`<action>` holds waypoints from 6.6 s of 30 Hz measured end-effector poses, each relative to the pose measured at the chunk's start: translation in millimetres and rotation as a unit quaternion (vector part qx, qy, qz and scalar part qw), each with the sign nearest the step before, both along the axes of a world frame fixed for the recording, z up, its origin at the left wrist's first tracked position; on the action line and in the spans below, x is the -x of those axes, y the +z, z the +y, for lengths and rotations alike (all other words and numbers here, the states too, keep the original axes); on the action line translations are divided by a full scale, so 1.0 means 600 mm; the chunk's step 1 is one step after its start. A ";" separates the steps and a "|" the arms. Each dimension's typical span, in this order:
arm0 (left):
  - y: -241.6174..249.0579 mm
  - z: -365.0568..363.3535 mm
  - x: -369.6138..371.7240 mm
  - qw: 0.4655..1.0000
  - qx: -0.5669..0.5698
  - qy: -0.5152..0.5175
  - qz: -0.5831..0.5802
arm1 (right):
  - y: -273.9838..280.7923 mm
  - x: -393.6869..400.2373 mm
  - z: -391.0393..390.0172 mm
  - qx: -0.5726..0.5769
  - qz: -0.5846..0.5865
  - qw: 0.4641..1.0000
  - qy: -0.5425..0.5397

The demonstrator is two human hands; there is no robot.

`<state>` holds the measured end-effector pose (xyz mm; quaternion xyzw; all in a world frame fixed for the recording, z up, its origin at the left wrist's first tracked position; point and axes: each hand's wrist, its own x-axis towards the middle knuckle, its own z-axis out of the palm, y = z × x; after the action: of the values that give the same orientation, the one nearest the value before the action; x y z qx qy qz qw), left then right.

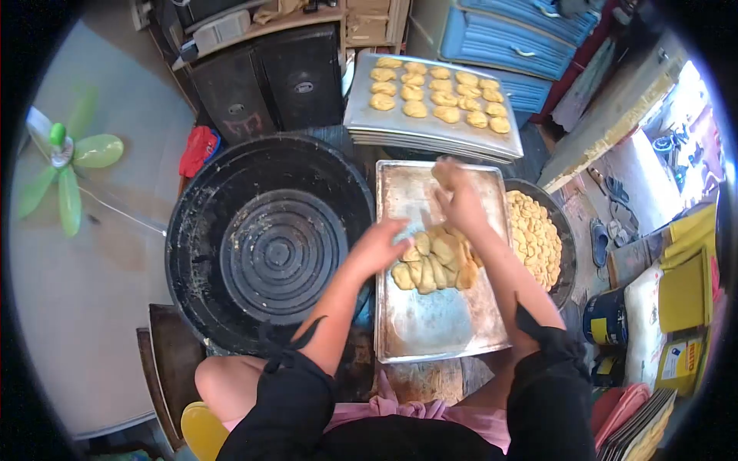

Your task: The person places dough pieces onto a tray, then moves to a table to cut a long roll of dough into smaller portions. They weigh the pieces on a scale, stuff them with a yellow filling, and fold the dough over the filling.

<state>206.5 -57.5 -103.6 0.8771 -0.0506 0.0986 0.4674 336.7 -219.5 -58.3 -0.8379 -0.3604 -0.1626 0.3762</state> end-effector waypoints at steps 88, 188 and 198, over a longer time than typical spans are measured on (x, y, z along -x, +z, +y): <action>0.011 -0.039 -0.179 0.953 -0.255 0.123 -0.105 | -0.087 -0.140 -0.131 0.112 0.168 0.971 -0.127; -0.016 -0.084 0.029 0.981 -0.064 0.183 0.003 | -0.080 0.101 -0.087 0.052 0.228 0.970 -0.066; -0.018 -0.111 0.004 0.981 -0.191 -0.005 0.017 | -0.057 0.192 -0.136 0.190 0.097 0.977 0.009</action>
<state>204.0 -123.9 -114.5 0.9514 -0.0649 0.0696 0.2930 221.3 -301.1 -92.2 -0.9027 -0.3535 -0.0058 0.2452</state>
